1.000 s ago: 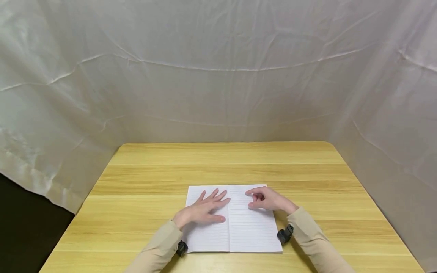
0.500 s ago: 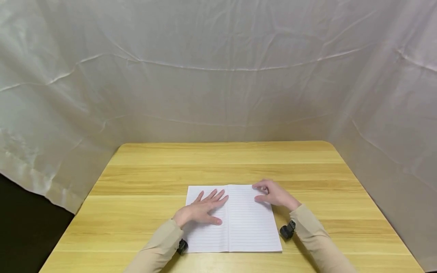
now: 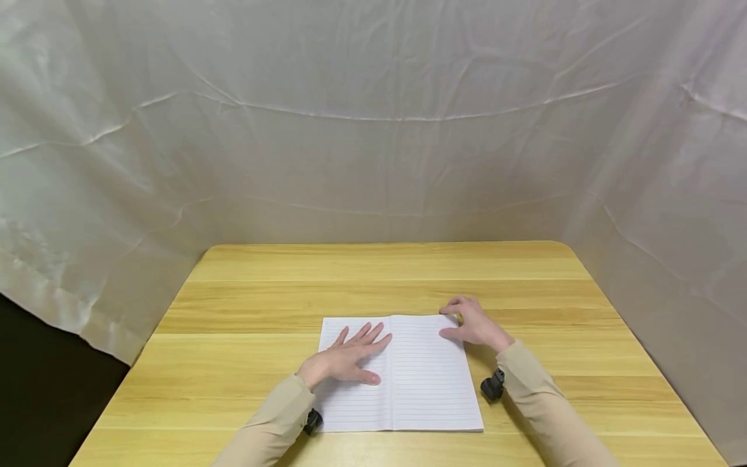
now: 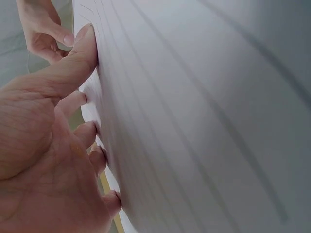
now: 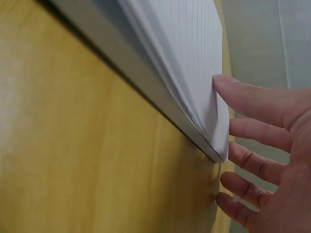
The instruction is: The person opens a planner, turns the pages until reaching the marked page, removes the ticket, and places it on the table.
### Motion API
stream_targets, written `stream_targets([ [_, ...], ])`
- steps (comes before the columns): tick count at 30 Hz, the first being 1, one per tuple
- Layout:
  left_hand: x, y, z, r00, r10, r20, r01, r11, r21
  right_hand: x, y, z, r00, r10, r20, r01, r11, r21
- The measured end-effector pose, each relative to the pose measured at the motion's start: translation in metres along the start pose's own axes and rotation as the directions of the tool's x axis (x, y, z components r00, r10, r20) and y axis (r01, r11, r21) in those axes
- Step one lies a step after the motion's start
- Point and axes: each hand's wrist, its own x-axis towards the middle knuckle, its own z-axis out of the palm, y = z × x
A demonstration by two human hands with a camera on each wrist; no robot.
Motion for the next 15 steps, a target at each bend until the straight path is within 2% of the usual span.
stream_targets([
  [7,-0.0002,-0.0003,0.0008,1.000,0.002,-0.002,-0.002,1.000,0.008,0.0000,-0.0008,0.0000,1.000,0.000,-0.008,0.000,1.000,-0.004],
  [15,0.0002,-0.0011,0.0006,1.000,0.002,-0.004,-0.002,1.000,0.017,0.0003,-0.0002,0.0005,0.998,-0.014,-0.053,0.013,1.000,-0.021],
])
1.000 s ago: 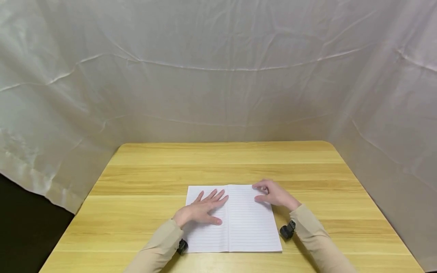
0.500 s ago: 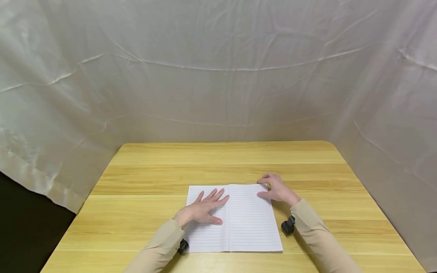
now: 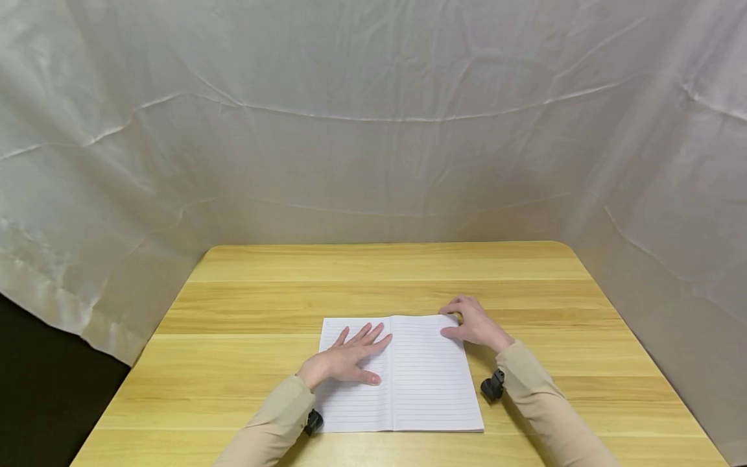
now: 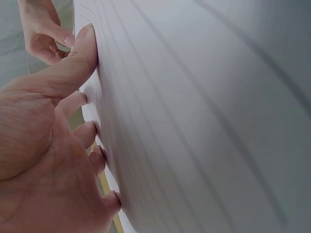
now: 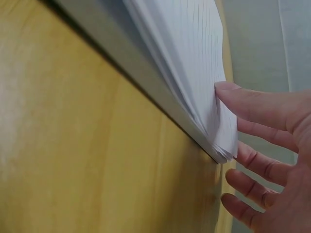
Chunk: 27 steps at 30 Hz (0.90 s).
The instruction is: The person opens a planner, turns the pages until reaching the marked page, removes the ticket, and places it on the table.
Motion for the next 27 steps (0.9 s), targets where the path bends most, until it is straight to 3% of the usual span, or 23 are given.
stream_targets([
  [15,0.0003,-0.0008,0.0007,1.000,0.005,0.001,-0.005,1.000,0.004,0.0041,-0.0018,0.0023,0.996,0.033,-0.082,-0.031,0.999,0.034],
  [27,0.0002,-0.0009,0.0006,1.000,0.005,0.004,-0.005,1.000,0.007,0.0022,0.0014,0.0047,0.992,-0.013,-0.122,0.019,0.999,0.050],
])
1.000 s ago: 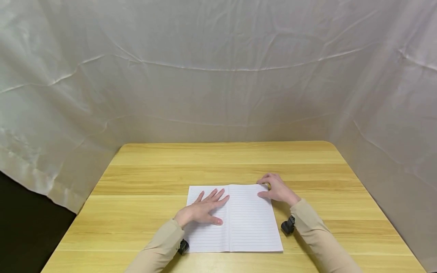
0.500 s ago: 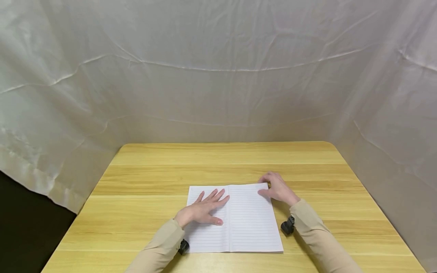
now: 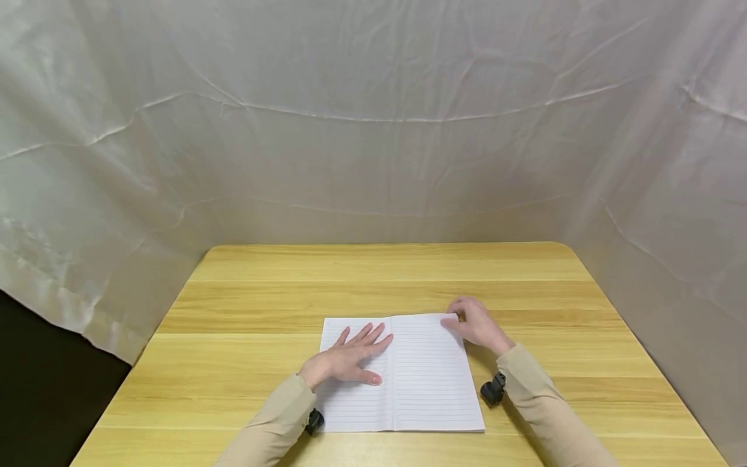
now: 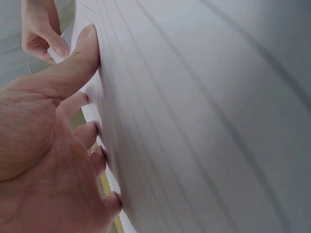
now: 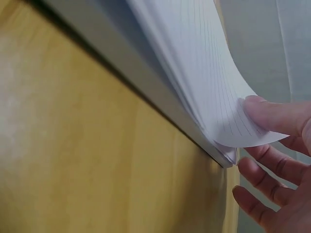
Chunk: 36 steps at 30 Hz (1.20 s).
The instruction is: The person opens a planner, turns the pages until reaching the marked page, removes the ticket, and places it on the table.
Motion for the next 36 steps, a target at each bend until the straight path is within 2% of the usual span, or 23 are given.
stream_targets([
  [14,0.000,0.001,-0.001,1.000,0.000,-0.002,0.000,1.000,-0.009,-0.006,-0.002,-0.002,0.997,0.063,-0.037,-0.059,0.993,0.101],
  [18,-0.001,0.000,-0.001,1.000,0.008,-0.019,-0.009,0.999,-0.048,-0.008,-0.007,-0.004,0.999,0.021,-0.035,-0.016,0.990,0.139],
  [22,-0.003,-0.003,0.001,0.996,0.017,-0.082,-0.028,0.991,-0.131,-0.012,-0.014,-0.008,0.999,-0.039,0.017,0.035,0.979,0.200],
  [26,-0.003,-0.007,0.003,0.989,0.008,-0.148,-0.039,0.976,-0.213,-0.015,-0.021,-0.012,0.988,-0.082,0.130,0.047,0.967,0.251],
  [28,-0.003,-0.008,0.004,0.983,0.007,-0.185,-0.056,0.963,-0.264,-0.016,-0.024,-0.013,0.977,-0.112,0.183,0.061,0.962,0.268],
  [30,-0.002,-0.009,0.004,0.974,0.001,-0.226,-0.080,0.937,-0.339,-0.016,-0.028,-0.013,0.965,-0.149,0.214,0.086,0.956,0.281],
  [33,-0.002,-0.008,0.002,0.954,-0.004,-0.300,-0.141,0.876,-0.462,-0.016,-0.033,-0.012,0.951,-0.206,0.228,0.139,0.950,0.278],
  [36,-0.002,-0.006,-0.001,0.933,-0.010,-0.360,-0.201,0.814,-0.545,-0.016,-0.038,-0.011,0.932,-0.265,0.247,0.198,0.944,0.264],
])
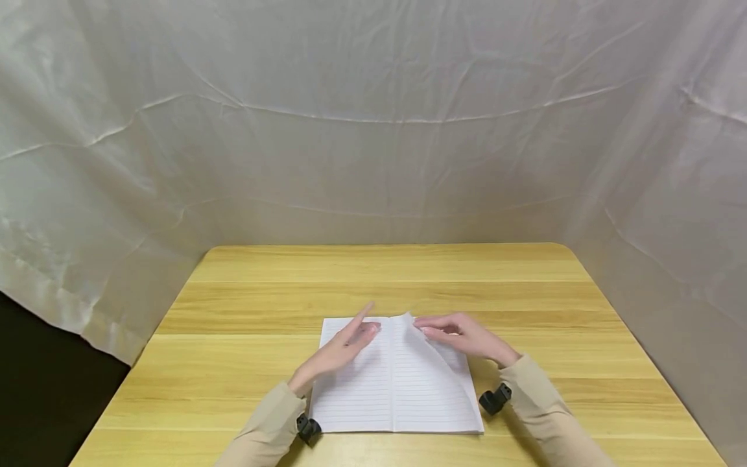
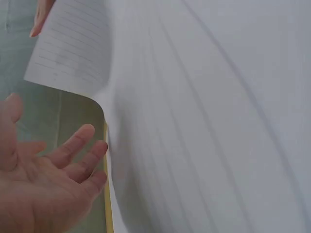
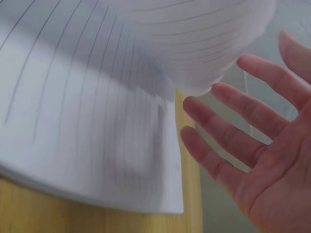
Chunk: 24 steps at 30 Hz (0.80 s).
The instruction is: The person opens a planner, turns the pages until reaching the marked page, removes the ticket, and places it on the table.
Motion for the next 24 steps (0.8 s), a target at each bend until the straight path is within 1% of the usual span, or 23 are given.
stream_targets([
  [1,0.000,0.002,0.000,1.000,0.010,-0.016,-0.010,1.000,-0.028,0.001,-0.001,0.000,1.000,-0.013,0.019,0.013,1.000,-0.009],
  [3,0.001,0.005,-0.001,0.999,0.011,-0.036,-0.014,0.997,-0.075,0.002,-0.003,0.001,0.998,-0.038,0.055,0.039,0.999,-0.026],
  [6,0.002,0.008,-0.001,0.998,-0.018,-0.052,0.010,0.988,-0.153,0.004,-0.005,0.003,0.994,-0.052,0.100,0.055,0.998,-0.026],
  [8,0.003,0.009,0.000,0.998,-0.029,-0.060,0.016,0.979,-0.201,0.005,-0.006,0.004,0.991,-0.052,0.120,0.054,0.998,-0.014],
  [11,0.005,0.009,0.002,0.997,-0.032,-0.070,0.011,0.962,-0.273,0.005,-0.008,0.006,0.988,-0.029,0.152,0.028,1.000,0.013],
  [14,0.005,0.010,0.003,0.997,-0.035,-0.075,0.011,0.954,-0.299,0.006,-0.009,0.008,0.984,-0.012,0.178,0.006,0.999,0.031],
  [17,0.004,0.010,0.004,0.996,-0.044,-0.073,0.020,0.952,-0.305,0.006,-0.009,0.010,0.982,-0.015,0.187,0.005,0.999,0.050],
  [21,0.004,0.010,0.004,0.996,-0.052,-0.070,0.027,0.949,-0.315,0.007,-0.008,0.012,0.982,-0.032,0.186,0.024,0.999,0.049],
  [24,0.003,0.009,0.004,0.995,-0.059,-0.080,0.031,0.950,-0.312,0.007,-0.008,0.014,0.982,-0.051,0.181,0.045,0.998,0.035],
])
